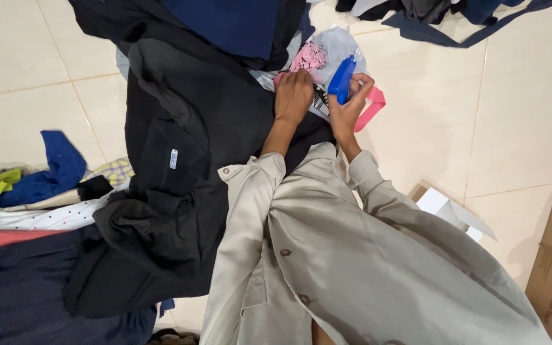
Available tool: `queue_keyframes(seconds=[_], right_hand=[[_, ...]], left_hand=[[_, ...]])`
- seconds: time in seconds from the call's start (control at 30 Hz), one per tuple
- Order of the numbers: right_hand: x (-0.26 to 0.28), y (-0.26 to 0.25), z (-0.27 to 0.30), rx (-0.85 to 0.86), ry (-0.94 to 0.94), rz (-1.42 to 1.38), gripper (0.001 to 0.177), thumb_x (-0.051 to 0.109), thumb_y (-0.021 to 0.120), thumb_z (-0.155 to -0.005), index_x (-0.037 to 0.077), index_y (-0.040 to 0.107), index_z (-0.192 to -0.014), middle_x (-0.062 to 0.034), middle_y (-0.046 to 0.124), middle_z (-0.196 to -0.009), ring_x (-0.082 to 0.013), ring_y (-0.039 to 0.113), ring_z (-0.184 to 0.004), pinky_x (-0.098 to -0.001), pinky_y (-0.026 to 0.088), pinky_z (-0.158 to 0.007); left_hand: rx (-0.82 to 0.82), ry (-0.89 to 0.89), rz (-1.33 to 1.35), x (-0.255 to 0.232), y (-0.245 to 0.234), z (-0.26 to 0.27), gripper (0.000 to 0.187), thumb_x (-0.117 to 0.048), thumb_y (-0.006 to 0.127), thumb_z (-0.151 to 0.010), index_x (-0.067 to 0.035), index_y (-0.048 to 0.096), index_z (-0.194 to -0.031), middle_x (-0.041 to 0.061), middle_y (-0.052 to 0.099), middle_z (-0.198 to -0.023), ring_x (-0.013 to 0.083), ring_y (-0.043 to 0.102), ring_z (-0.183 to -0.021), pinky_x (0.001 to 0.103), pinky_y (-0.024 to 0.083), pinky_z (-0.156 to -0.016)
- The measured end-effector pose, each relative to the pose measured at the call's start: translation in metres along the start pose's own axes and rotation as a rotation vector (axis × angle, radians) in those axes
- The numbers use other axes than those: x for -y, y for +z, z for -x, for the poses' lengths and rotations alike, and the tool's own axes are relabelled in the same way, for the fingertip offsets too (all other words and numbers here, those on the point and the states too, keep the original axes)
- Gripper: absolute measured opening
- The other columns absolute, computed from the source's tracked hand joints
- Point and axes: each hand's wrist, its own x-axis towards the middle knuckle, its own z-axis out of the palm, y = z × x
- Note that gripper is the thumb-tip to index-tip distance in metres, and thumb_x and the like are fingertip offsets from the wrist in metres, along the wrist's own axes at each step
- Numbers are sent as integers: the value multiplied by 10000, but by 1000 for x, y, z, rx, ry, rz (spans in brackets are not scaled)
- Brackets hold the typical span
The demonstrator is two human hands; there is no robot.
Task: The person is sitting on the floor, sorting through a pile of garments and using a blue tagging gun to attach price or identification tags to each item.
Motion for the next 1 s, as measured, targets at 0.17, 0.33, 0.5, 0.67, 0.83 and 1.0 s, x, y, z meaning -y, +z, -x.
queue_keyframes(seconds=[0.17, 0.33, 0.5, 0.67, 0.83, 1.0], right_hand=[[4, -1, 3, 7, 13, -24, 529, 42, 685, -803, 104, 367, -1221, -100, 637, -843, -196, 607, -735, -307, 477, -642], [14, 2, 1, 16, 11, -73, 529, 41, 682, -808, 103, 361, -1223, -87, 636, -858, -185, 600, -746, -303, 474, -640], [27, 2, -1, 29, -1, -114, 533, 30, 665, -804, 112, 349, -1227, -114, 664, -885, -200, 626, -784, -317, 490, -665], [32, -1, -4, 31, -11, -148, 568, -2, 647, -781, 123, 335, -1239, -128, 670, -891, -219, 639, -798, -317, 498, -677], [38, 2, -8, 23, -34, -144, 565, -10, 631, -778, 129, 332, -1237, -138, 671, -883, -238, 642, -805, -334, 499, -679], [40, 6, -7, 44, -45, -130, 573, -9, 639, -790, 136, 321, -1245, -144, 679, -900, -249, 646, -816, -359, 500, -689]], left_hand=[[372, -208, 335, 6, -22, -3, 290, -179, 847, -679, -99, 627, -850, 65, 606, -846, 304, 662, -831, 429, 459, -800], [403, -347, 497, 7, -30, -9, 251, -271, 839, -753, -167, 613, -786, 18, 609, -807, 275, 670, -845, 425, 445, -823], [492, -443, 485, 14, 5, 1, 138, -236, 766, -809, -213, 653, -734, -10, 626, -759, 264, 681, -858, 409, 451, -883], [500, -524, 491, 11, 2, -3, 138, -316, 758, -787, -269, 684, -680, -27, 668, -733, 238, 706, -854, 393, 462, -919], [462, -565, 555, 16, 17, 3, 99, -335, 755, -792, -312, 707, -709, -83, 676, -697, 197, 709, -857, 365, 455, -937], [443, -536, 653, 21, 30, 9, 70, -323, 785, -793, -295, 721, -782, -57, 674, -737, 199, 692, -862, 356, 430, -910]])
